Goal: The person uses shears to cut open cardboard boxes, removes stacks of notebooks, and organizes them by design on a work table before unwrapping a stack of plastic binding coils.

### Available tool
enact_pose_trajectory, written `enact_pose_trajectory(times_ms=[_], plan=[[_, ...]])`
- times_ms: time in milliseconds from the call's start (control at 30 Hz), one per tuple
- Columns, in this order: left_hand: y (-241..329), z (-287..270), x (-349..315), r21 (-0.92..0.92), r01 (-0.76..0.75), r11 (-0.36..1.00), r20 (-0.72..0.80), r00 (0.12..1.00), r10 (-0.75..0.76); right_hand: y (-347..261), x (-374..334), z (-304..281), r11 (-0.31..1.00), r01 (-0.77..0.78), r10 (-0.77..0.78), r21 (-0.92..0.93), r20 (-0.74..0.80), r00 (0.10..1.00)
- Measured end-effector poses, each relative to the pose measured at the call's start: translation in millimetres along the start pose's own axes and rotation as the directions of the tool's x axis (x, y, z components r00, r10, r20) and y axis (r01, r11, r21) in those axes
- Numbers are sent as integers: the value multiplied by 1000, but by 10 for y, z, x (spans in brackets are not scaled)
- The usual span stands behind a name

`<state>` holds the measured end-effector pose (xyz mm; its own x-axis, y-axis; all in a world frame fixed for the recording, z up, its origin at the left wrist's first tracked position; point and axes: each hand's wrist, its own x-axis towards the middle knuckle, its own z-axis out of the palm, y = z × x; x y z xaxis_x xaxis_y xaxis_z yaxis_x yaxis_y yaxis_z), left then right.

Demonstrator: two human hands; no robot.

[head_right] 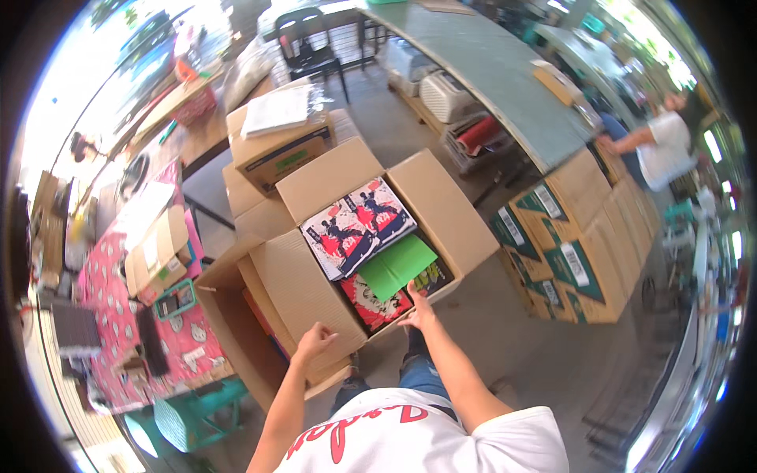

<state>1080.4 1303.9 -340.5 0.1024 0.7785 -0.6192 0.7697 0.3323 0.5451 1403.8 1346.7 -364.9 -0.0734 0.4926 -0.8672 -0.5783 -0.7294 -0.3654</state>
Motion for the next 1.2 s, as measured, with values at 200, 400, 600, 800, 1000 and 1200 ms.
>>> enact_pose_trajectory(times_ms=[200, 400, 600, 800, 1000, 1200], plan=[[856, 350, 341, -578, 49, 815, -248, 941, -232, -436, -32, -724, 652, -337, 416, -679, -52, 908], [1274, 798, 1502, -953, 142, -267, 248, 872, -422, -1339, 50, -207, 656, 27, 319, -754, 310, 896], [1058, 471, 1994, -945, -77, -318, 193, 655, -731, -1564, 1064, 209, 892, -41, 138, -451, 184, 973], [1370, 789, 2112, -770, -160, -618, 375, 670, -640, -1490, 1677, 423, 987, -143, 143, -78, -9, 990], [1593, 785, 2314, -532, -350, -771, 191, 837, -512, -1508, 1792, 728, 994, -108, 109, 17, -77, 991], [1596, 712, 2477, -436, -443, -783, 233, 785, -574, -1452, 1791, 995, 990, -111, 120, 88, -103, 987]])
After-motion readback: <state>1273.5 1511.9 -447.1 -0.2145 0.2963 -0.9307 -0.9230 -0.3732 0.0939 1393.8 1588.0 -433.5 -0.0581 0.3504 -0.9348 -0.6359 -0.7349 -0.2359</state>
